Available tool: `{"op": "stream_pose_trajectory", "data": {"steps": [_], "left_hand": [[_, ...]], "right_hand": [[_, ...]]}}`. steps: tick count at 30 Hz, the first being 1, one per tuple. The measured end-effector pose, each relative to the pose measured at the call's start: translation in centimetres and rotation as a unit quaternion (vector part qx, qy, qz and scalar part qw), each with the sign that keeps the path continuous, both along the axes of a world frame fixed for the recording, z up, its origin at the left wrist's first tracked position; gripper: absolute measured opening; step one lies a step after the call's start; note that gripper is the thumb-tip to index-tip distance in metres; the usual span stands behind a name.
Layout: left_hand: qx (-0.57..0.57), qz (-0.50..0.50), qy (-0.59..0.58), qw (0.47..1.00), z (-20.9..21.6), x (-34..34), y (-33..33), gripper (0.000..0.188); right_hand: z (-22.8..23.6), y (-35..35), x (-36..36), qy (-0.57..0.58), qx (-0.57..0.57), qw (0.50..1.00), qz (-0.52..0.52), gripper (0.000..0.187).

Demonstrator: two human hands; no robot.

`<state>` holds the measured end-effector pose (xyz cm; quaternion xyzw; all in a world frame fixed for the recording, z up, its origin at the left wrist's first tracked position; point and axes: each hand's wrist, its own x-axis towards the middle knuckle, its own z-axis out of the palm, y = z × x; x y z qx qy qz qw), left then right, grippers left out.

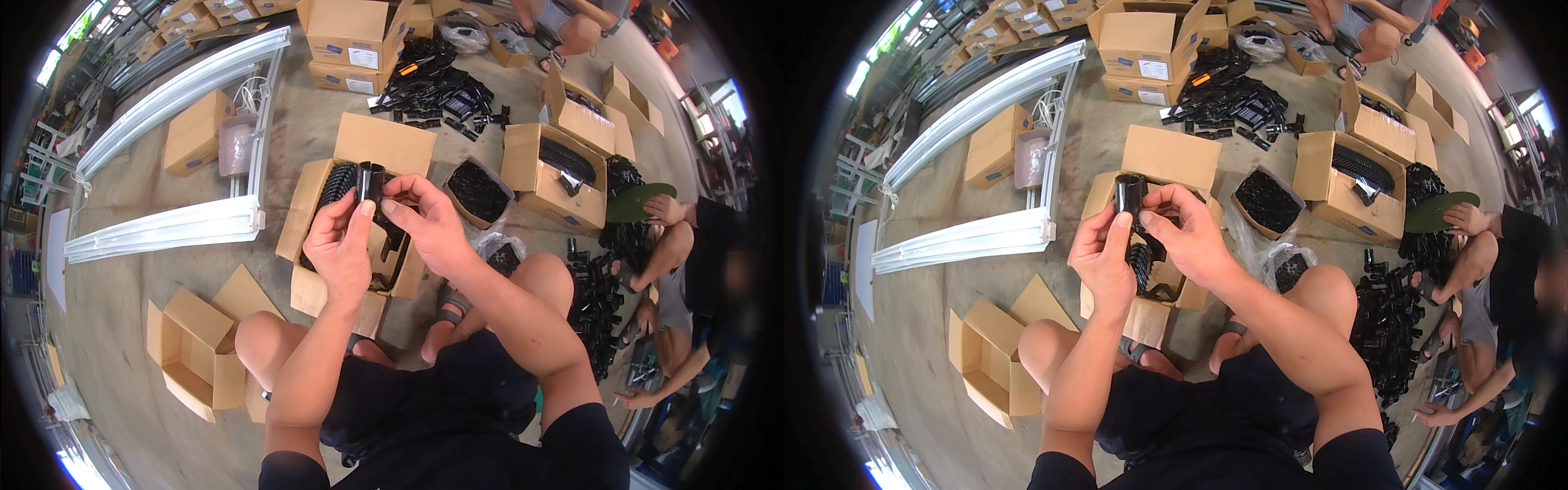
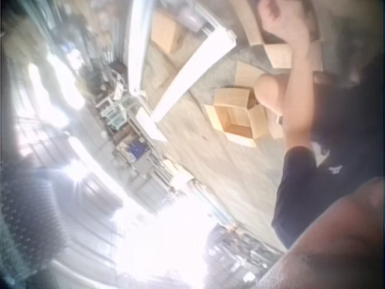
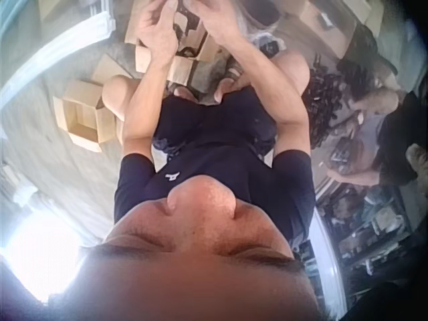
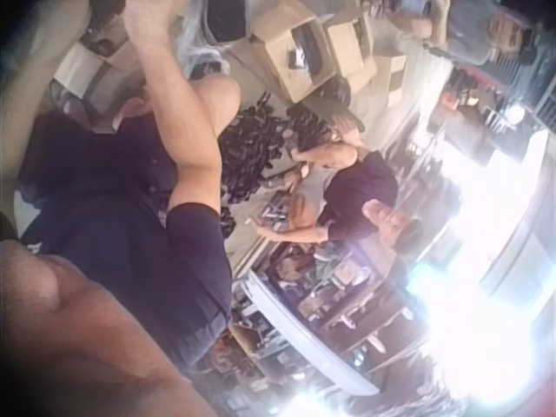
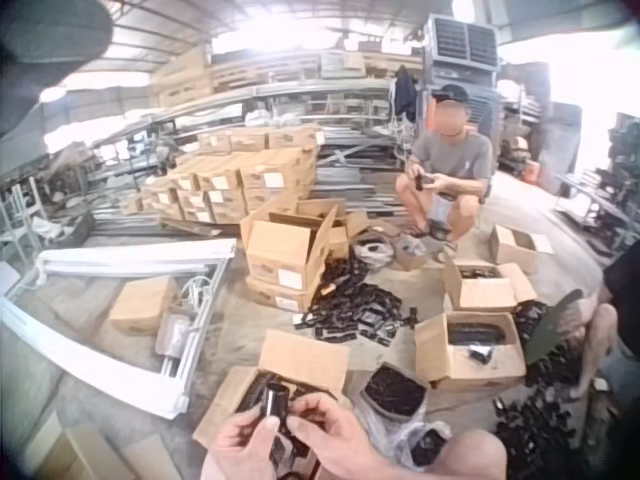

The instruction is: The person sits on the floor and assembles small black plastic components by hand. They pick up individual parts from a cardboard box, connect them together, and place the assembled units back into the box. The process is repetitive and involves handling multiple identical items.

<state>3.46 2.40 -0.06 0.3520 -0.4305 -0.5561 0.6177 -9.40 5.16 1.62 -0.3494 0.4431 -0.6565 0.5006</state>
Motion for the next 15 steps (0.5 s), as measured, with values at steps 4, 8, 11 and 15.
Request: {"op": "stream_pose_trajectory", "data": {"steps": [4, 8, 11, 15], "left_hand": [[-0.001, -0.001, -0.012, 1.0, 0.4, -0.1, 0.2, 0.024], [0.011, -0.008, -0.002, 1.0, 0.4, 0.1, 0.2, 0.024], [0.016, -0.007, -0.01, 1.0, 0.4, 0.3, 0.2, 0.024], [0.008, -0.015, 0.01, 1.0, 0.3, 0.3, 0.0, 0.023]], "right_hand": [[-0.9, -0.2, -1.0, 0.003, 0.069, 0.997, 0.029, 0.012], [-0.2, 0.0, -0.4, 0.021, 0.044, 0.999, 0.017, 0.012], [-0.5, -0.3, -0.6, 0.033, 0.053, 0.998, 0.013, 0.014], [-0.4, -0.1, -0.8, 0.06, 0.029, 0.998, 0.021, 0.016]]}}
